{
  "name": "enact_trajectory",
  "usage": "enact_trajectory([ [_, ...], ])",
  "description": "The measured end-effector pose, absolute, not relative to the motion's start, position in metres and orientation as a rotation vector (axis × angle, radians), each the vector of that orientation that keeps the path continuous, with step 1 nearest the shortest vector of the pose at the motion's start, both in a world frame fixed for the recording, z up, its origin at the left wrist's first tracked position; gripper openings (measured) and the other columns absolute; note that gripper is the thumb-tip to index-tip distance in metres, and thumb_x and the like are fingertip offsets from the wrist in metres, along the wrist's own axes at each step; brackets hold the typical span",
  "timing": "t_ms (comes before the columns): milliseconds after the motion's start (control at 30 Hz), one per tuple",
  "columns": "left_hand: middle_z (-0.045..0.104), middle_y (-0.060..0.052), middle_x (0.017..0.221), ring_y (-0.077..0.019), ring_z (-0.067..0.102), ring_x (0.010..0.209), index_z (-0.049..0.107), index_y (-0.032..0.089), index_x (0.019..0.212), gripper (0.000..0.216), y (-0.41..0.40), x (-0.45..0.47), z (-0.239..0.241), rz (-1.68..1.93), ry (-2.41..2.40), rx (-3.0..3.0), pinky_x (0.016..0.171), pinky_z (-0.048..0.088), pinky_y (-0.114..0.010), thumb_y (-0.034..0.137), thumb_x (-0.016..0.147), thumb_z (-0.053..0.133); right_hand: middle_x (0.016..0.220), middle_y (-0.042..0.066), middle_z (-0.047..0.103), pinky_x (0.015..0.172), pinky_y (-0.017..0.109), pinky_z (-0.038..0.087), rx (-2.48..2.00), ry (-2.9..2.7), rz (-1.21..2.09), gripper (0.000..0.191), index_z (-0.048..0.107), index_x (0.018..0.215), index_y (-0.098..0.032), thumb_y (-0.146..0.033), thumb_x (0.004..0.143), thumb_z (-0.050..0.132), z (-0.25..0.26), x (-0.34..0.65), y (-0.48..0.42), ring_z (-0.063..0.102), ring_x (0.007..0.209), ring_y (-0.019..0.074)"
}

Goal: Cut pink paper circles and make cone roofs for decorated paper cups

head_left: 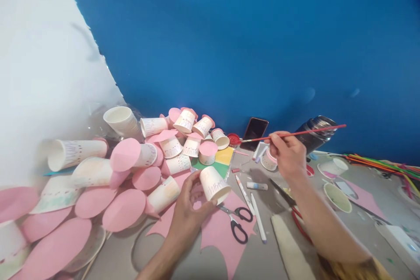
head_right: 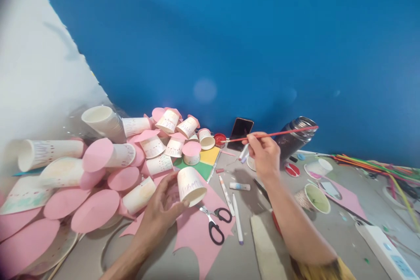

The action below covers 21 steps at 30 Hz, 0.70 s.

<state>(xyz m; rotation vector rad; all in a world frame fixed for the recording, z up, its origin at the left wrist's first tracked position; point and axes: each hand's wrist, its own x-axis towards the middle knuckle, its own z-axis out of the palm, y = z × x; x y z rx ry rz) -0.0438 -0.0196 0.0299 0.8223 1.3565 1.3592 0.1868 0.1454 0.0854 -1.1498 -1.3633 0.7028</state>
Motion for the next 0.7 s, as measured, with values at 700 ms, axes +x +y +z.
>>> enact_trajectory([
  [700, 0.055, -0.011, 0.13, -0.0288, 0.055, 0.122, 0.047, 0.027, 0.138, 0.07, -0.021, -0.036, 0.019, 1.315, 1.64, 1.778, 0.097, 0.053, -0.045, 0.025, 0.077, 0.082, 0.081, 0.004, 0.074, 0.048, 0.024, 0.042, -0.89, -1.144, 1.183, 0.012, 0.077, 0.093, -0.021, -0.032, 0.09, 0.078, 0.047, 0.198, 0.015, 0.057, 0.056, 0.01],
])
